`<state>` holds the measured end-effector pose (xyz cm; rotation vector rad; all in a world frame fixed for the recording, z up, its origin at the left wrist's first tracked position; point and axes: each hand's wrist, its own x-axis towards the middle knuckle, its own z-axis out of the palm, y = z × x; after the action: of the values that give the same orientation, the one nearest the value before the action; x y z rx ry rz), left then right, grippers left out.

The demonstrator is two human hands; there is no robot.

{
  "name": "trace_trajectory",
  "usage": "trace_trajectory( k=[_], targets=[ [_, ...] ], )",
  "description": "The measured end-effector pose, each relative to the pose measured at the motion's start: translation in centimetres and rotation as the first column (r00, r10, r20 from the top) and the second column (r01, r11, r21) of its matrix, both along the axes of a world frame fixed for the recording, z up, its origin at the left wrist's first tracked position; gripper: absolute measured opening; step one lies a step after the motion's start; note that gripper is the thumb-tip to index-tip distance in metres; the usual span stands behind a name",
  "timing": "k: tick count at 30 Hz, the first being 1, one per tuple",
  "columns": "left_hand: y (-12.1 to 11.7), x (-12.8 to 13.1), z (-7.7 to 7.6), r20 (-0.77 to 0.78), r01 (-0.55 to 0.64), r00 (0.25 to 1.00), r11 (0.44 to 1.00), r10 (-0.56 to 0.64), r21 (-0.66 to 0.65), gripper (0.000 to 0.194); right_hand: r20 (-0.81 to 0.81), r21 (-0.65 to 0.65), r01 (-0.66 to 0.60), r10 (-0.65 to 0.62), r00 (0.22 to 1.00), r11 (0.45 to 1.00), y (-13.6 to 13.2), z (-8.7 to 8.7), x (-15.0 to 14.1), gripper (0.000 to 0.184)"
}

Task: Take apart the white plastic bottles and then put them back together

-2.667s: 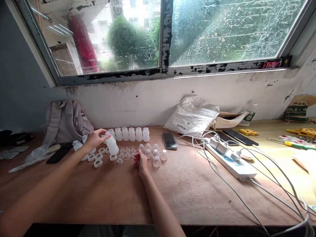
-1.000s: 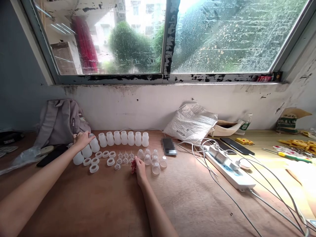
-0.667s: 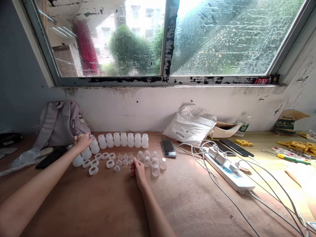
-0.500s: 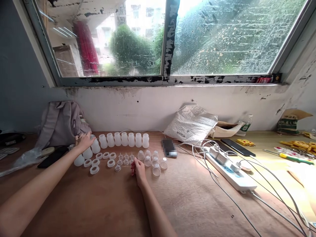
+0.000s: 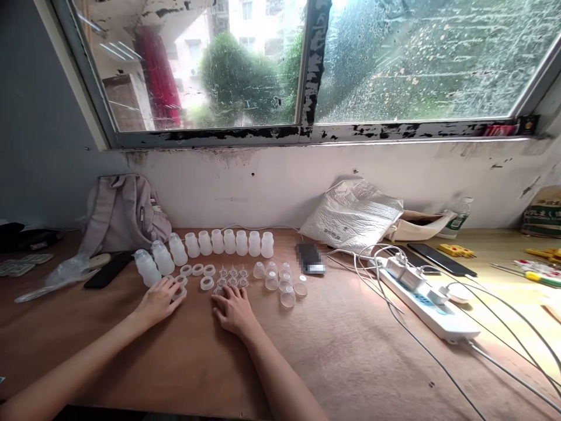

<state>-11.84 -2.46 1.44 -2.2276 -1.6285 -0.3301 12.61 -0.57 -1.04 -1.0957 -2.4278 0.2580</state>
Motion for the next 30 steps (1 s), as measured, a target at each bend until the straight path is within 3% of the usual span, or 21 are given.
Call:
trace_trajectory(
  k=[2,5,8,11,14,17,19,24,30],
  targets=[
    [-0.5,-0.2,-0.9,0.087,0.008,0.996,1.0,-0.007,-0.014,0.02,0.018,0.021,-0.004,0.003,1.0,1.0,0.0,0.0,-0.1,0.034],
    [-0.7,0.6,-1.3,0.262,0.076,0.963,0.997,-0.067,-0.023,0.017,-0.093,0.043,-0.016,0.02,0.996,0.999,0.1,-0.1,0.1,0.031],
    [-0.4,3.3,-0.9,0.523,0.141,0.843,0.99,-0.126,0.012,0.015,-0.29,0.025,0.018,-0.01,0.957,1.0,0.5,-0.2,0.3,0.034],
    [0.7,7.2,-0.3,0.807,0.202,0.566,0.977,-0.167,0.06,0.016,-0.49,-0.003,0.136,-0.12,0.863,0.991,1.2,-0.5,0.6,0.032],
    [2.6,11.2,-0.2,0.97,0.212,0.226,0.976,-0.095,0.046,0.02,-0.576,0.0,0.228,-0.186,0.796,0.974,1.5,-0.6,0.8,0.028],
    [4.5,13.8,-1.0,0.987,0.206,-0.16,0.978,0.013,0.021,0.021,-0.584,0.038,0.248,-0.18,0.791,0.968,1.4,-0.5,1.0,0.028],
    [5.2,14.7,-1.9,0.957,0.206,-0.285,0.979,0.046,0.015,0.023,-0.575,0.06,0.233,-0.157,0.803,0.971,1.2,-0.4,1.1,0.028],
    [5.1,14.8,-3.3,0.927,0.251,-0.362,0.968,0.093,0.001,0.023,-0.517,0.062,0.15,-0.097,0.851,0.987,1.0,-0.3,0.8,0.027],
    [4.1,14.5,-2.9,0.904,0.295,-0.399,0.955,0.152,-0.03,0.024,-0.477,0.015,0.076,-0.06,0.877,0.997,0.9,-0.2,0.6,0.037]
  ],
)
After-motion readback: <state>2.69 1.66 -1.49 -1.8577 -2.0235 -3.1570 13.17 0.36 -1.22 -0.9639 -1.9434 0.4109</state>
